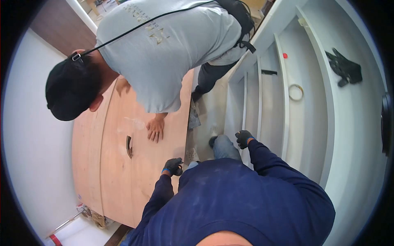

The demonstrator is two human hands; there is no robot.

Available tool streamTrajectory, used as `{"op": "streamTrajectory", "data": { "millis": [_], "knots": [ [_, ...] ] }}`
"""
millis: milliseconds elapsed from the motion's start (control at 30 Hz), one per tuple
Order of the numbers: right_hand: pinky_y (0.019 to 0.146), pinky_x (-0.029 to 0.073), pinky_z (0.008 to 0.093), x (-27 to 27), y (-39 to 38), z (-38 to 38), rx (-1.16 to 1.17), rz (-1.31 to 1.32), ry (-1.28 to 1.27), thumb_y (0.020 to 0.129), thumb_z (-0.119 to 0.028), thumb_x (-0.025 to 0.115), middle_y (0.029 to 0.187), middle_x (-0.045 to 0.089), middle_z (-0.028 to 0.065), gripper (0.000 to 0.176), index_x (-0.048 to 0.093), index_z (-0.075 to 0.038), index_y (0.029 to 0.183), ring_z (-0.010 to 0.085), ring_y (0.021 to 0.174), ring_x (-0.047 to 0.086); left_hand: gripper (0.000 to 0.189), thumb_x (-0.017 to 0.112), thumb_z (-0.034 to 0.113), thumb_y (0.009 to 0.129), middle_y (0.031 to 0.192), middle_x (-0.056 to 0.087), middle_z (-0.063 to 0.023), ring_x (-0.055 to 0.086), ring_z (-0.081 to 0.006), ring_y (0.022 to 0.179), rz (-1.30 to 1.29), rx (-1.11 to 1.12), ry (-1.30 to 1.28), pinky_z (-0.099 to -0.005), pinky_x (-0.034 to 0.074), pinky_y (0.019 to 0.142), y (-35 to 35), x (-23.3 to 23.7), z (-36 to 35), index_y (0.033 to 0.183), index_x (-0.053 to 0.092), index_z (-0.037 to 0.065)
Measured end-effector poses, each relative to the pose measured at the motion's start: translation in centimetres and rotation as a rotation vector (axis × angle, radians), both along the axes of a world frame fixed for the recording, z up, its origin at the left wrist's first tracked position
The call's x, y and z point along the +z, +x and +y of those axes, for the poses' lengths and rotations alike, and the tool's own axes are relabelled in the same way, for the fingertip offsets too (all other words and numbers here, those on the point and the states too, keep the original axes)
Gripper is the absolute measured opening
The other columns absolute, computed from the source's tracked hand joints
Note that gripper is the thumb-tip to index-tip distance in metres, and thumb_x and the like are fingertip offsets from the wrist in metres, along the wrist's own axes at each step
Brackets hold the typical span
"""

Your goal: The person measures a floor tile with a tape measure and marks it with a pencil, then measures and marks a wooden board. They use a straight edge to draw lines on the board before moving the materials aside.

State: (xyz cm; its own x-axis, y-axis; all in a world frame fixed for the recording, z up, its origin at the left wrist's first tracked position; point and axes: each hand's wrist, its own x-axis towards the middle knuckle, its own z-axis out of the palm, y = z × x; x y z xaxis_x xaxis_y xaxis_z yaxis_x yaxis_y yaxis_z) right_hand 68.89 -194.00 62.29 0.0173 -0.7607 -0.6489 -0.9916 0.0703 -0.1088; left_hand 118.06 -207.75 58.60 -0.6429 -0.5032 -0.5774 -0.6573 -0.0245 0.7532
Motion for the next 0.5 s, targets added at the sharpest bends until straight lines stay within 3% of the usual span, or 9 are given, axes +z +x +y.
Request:
{"op": "streamTrajectory", "data": {
  "millis": [67,200,267,333,367,400,433,467,500],
  "knots": [
    [0.083,0.054,0.0403,-1.6,-4.3,-2.8,0.164,0.034,0.014,0.066,-0.028,0.083,0.090,0.071,0.0089,0.035,0.066,-0.010,0.091,0.0290,0.093,0.067,0.024,0.066,0.016,0.076,0.094,0.071,-0.0159,0.068,-0.0347,0.085,-0.042,-0.160,-0.135,-0.0431,0.054,0.073,-3.6,0.9,-1.3,0.099,0.064,0.011],
    [0.079,0.054,0.0432,-8.3,-13.0,-8.3,0.033,-0.058,0.106,0.060,-0.042,0.080,0.087,0.069,0.0088,0.050,0.065,-0.009,0.095,0.0312,0.093,0.065,0.032,0.074,0.021,0.069,0.090,0.069,-0.0172,0.067,-0.0369,0.086,-0.039,-0.039,-0.030,-0.0454,0.053,0.074,-8.5,-2.3,-3.1,0.100,0.064,0.015],
    [0.079,0.054,0.0437,-8.8,-16.9,-12.7,0.012,0.019,0.031,0.060,-0.043,0.080,0.087,0.069,0.0087,0.052,0.065,-0.009,0.096,0.0313,0.092,0.066,0.040,0.076,0.022,0.065,0.092,0.069,-0.0172,0.067,-0.0371,0.088,-0.189,-0.223,-0.355,-0.0458,0.054,0.075,-12.2,0.2,-4.8,0.102,0.064,0.015],
    [0.080,0.054,0.0441,-6.4,-20.5,-16.3,-0.362,-0.252,0.095,0.058,-0.045,0.083,0.089,0.070,0.0077,0.054,0.065,-0.010,0.096,0.0308,0.092,0.066,0.043,0.076,0.023,0.064,0.092,0.069,-0.0167,0.067,-0.0372,0.087,-0.119,-0.246,-0.520,-0.0458,0.054,0.075,-15.5,2.0,-6.5,0.104,0.065,0.014],
    [0.075,0.056,0.0427,-5.0,-21.7,-18.5,0.145,0.091,0.048,0.062,-0.039,0.083,0.091,0.071,0.0089,0.050,0.065,-0.008,0.096,0.0305,0.087,0.069,0.043,0.076,0.023,0.065,0.091,0.070,-0.0164,0.067,-0.0366,0.086,-0.063,-0.211,-0.495,-0.0454,0.054,0.075,-17.5,3.9,-7.6,0.106,0.065,0.012],
    [0.075,0.056,0.0427,-5.8,-23.7,-20.3,0.132,0.083,0.045,0.062,-0.039,0.083,0.091,0.071,0.0089,0.050,0.065,-0.008,0.096,0.0305,0.087,0.069,0.044,0.075,0.023,0.066,0.090,0.070,-0.0162,0.068,-0.0361,0.086,-0.007,-0.173,-0.471,-0.0450,0.054,0.076,-18.9,4.6,-8.6,0.107,0.066,0.011],
    [0.072,0.056,0.0410,-6.8,-25.7,-22.7,-0.496,-0.174,0.191,0.063,-0.035,0.084,0.091,0.072,0.0088,0.047,0.065,-0.008,0.096,0.0304,0.084,0.070,0.043,0.074,0.021,0.067,0.088,0.070,-0.0156,0.068,-0.0344,0.084,-0.213,0.015,-0.089,-0.0441,0.054,0.076,-20.8,4.9,-10.5,0.107,0.067,0.009],
    [0.069,0.057,0.0394,-7.5,-27.9,-25.1,-1.117,-0.438,0.328,0.063,-0.032,0.085,0.091,0.072,0.0088,0.045,0.065,-0.008,0.096,0.0302,0.080,0.071,0.043,0.074,0.021,0.067,0.088,0.070,-0.0156,0.068,-0.0344,0.084,-0.213,0.011,-0.102,-0.0441,0.054,0.076,-22.6,5.9,-12.1,0.107,0.067,0.009],
    [0.069,0.057,0.0394,-6.6,-29.4,-26.7,-1.111,-0.443,0.330,0.063,-0.032,0.085,0.091,0.072,0.0088,0.045,0.065,-0.008,0.096,0.0302,0.080,0.071,0.042,0.074,0.020,0.067,0.087,0.070,-0.0154,0.069,-0.0340,0.084,-0.189,-0.030,-0.307,-0.0437,0.054,0.075,-23.8,7.1,-12.7,0.107,0.067,0.009]
  ]
}}
